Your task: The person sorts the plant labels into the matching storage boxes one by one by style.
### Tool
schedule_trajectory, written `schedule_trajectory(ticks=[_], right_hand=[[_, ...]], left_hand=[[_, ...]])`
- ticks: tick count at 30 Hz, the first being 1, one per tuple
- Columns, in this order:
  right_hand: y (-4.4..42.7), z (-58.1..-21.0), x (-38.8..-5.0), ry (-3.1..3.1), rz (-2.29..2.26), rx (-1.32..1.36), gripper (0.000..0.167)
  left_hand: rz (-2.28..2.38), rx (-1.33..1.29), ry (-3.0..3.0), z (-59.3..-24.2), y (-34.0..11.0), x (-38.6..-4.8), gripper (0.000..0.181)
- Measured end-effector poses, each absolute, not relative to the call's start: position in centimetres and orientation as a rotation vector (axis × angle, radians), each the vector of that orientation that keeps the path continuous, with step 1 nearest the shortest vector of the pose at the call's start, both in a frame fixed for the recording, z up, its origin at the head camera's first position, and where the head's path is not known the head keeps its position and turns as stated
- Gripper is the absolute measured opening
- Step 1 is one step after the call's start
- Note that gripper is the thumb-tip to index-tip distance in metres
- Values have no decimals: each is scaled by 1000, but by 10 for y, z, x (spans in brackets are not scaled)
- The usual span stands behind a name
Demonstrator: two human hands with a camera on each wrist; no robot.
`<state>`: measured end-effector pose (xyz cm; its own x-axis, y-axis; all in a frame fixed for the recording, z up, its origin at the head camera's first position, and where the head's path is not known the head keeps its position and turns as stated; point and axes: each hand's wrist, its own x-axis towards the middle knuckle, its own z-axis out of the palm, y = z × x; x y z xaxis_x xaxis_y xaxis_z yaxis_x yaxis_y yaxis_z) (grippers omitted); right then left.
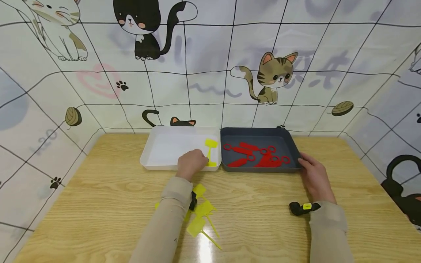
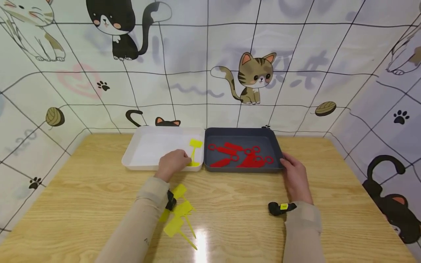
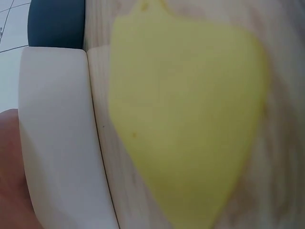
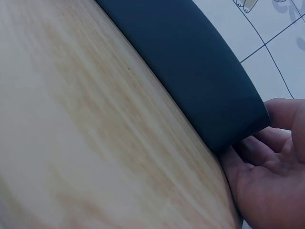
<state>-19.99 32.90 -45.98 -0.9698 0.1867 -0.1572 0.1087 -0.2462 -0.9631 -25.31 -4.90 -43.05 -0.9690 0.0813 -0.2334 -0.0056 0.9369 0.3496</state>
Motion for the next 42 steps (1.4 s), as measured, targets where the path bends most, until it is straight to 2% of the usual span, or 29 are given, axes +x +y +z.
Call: schedule_trajectory(ticks=[9,15,21,31,42], right_hand=[[325,-459,-202,-1911,2409,-371,58],[328,-458,-198,-1977,2345,-403,59],[327,-457,-200,-1957,2404,-330,61],[328,-460,-199,-1894,2468,-321,61],[331,-461,-199,-1858,2490,-318,62]], left_hand=[[608,29,2862,-433,-53,-253,24],[1031,39,2867,-433,-56,-254,26],[1389,64,2767,-415,-67,-250,26],[1248,290,2768,-390,-75,-215,26],[1055,168,2816,-393,-110,-170,26]])
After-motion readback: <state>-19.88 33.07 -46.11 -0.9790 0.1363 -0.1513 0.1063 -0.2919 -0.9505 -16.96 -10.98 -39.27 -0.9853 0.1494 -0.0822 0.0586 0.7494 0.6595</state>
